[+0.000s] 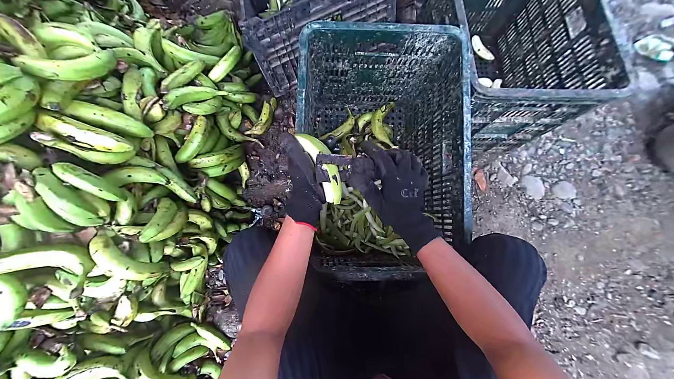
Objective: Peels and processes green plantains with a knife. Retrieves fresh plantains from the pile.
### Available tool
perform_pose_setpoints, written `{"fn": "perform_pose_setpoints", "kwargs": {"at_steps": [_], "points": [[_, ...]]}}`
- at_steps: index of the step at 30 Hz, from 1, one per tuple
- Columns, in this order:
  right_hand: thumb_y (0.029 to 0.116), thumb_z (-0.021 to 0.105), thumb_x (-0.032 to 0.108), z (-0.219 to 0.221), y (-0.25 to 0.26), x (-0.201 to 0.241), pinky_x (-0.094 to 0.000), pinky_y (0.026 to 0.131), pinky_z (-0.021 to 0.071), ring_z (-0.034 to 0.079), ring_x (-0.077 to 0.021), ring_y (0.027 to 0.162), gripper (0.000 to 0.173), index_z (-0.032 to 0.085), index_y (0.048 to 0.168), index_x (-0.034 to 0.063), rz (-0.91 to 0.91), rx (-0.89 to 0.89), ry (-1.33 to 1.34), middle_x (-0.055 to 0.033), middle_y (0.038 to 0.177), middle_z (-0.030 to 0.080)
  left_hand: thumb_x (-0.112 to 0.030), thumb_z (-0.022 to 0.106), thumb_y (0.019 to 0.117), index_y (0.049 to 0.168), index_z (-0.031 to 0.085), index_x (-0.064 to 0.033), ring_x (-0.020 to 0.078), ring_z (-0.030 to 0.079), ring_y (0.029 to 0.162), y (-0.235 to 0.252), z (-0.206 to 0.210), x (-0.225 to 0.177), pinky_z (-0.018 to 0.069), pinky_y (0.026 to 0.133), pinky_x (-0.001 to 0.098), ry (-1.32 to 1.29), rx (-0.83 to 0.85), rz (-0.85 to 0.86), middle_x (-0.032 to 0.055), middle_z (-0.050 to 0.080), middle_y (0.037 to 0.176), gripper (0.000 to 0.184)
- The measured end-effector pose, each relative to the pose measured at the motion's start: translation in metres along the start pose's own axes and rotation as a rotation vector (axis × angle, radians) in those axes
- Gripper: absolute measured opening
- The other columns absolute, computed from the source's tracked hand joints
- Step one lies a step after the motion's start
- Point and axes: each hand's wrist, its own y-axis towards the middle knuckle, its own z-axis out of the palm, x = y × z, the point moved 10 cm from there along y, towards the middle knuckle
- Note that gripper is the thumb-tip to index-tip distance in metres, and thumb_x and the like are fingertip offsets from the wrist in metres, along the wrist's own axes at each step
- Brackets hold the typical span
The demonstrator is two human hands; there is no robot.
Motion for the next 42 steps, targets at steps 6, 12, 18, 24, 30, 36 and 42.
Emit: {"fn": "perform_pose_setpoints", "kwargs": {"at_steps": [6, 12, 18, 24, 30, 36, 42], "points": [[0.0991, 0.037, 0.065, 0.012, 0.020, -0.025, -0.0693, 0.090, 0.0447, 0.056, -0.0477, 0.123, 0.062, 0.060, 0.144, 0.0280, 0.258, 0.146, 0.076, -0.0234, 0.132, 0.062, -0.037, 0.010, 0.1096, 0.141, 0.044, 0.0033, 0.0185, 0.063, 0.106, -0.002, 0.028, -0.003, 0.0535, 0.094, 0.0380, 0.681, 0.319, 0.254, 0.0179, 0.062, 0.119, 0.061], [0.1044, 0.032, 0.063, 0.013, 0.020, -0.061, -0.0618, 0.092, 0.0464, 0.064, -0.0299, 0.112, 0.063, 0.064, 0.134, 0.0169, 0.421, 0.271, 0.396, -0.0128, 0.119, 0.069, -0.041, 0.022, 0.1098, 0.154, 0.036, -0.0033, 0.0228, 0.070, 0.099, -0.042, 0.059, 0.030, 0.0593, 0.089, 0.0435, 0.834, 0.686, 0.111, 0.0168, 0.068, 0.118, 0.060], [0.0934, 0.038, 0.073, -0.009, 0.013, -0.011, -0.0695, 0.095, 0.0419, 0.058, -0.0474, 0.120, 0.075, 0.064, 0.139, 0.0196, -0.049, -0.050, 0.109, -0.0242, 0.127, 0.064, -0.050, 0.016, 0.1093, 0.106, 0.054, -0.0094, 0.0134, 0.065, 0.071, 0.004, 0.018, 0.018, 0.0577, 0.064, 0.0307, -0.034, 0.262, -0.143, 0.0039, 0.064, 0.082, 0.055], [0.0916, 0.042, 0.079, -0.008, -0.010, 0.019, -0.0624, 0.112, 0.0323, 0.052, -0.0413, 0.130, 0.078, 0.066, 0.136, 0.0191, -0.377, -0.266, 0.055, -0.0179, 0.128, 0.064, -0.044, 0.017, 0.1077, 0.094, 0.053, -0.0093, 0.0087, 0.055, 0.047, -0.002, 0.007, 0.026, 0.0481, 0.042, 0.0191, -0.454, 0.285, -0.512, 0.0015, 0.055, 0.066, 0.052], [0.0925, 0.033, 0.081, -0.005, -0.007, 0.015, -0.0643, 0.091, 0.0425, 0.059, -0.0420, 0.113, 0.080, 0.064, 0.140, 0.0241, -0.127, -0.116, 0.069, -0.0198, 0.122, 0.063, -0.037, 0.024, 0.1108, 0.105, 0.049, -0.0120, 0.0125, 0.059, 0.056, 0.002, -0.005, -0.001, 0.0515, 0.049, 0.0252, -0.161, 0.043, -0.250, 0.0036, 0.059, 0.074, 0.037], [0.1011, 0.033, 0.067, 0.023, -0.004, -0.008, -0.0665, 0.092, 0.0453, 0.057, -0.0412, 0.119, 0.068, 0.056, 0.147, 0.0224, 0.181, 0.184, 0.341, -0.0207, 0.134, 0.060, -0.039, 0.020, 0.1115, 0.127, 0.056, 0.0002, 0.0135, 0.062, 0.088, -0.008, 0.015, -0.024, 0.0559, 0.082, 0.0349, 0.450, 0.159, 0.220, 0.0101, 0.061, 0.100, 0.055], [0.1115, 0.025, 0.043, 0.043, 0.007, -0.036, -0.0369, 0.104, 0.0502, 0.061, -0.0108, 0.118, 0.056, 0.056, 0.143, 0.0086, 0.398, 0.332, 0.796, -0.0076, 0.131, 0.065, -0.034, 0.029, 0.1095, 0.145, 0.051, 0.0013, 0.0171, 0.062, 0.119, -0.049, 0.055, 0.002, 0.0499, 0.103, 0.0372, 0.797, 0.554, 0.249, 0.0155, 0.062, 0.135, 0.055]]}}
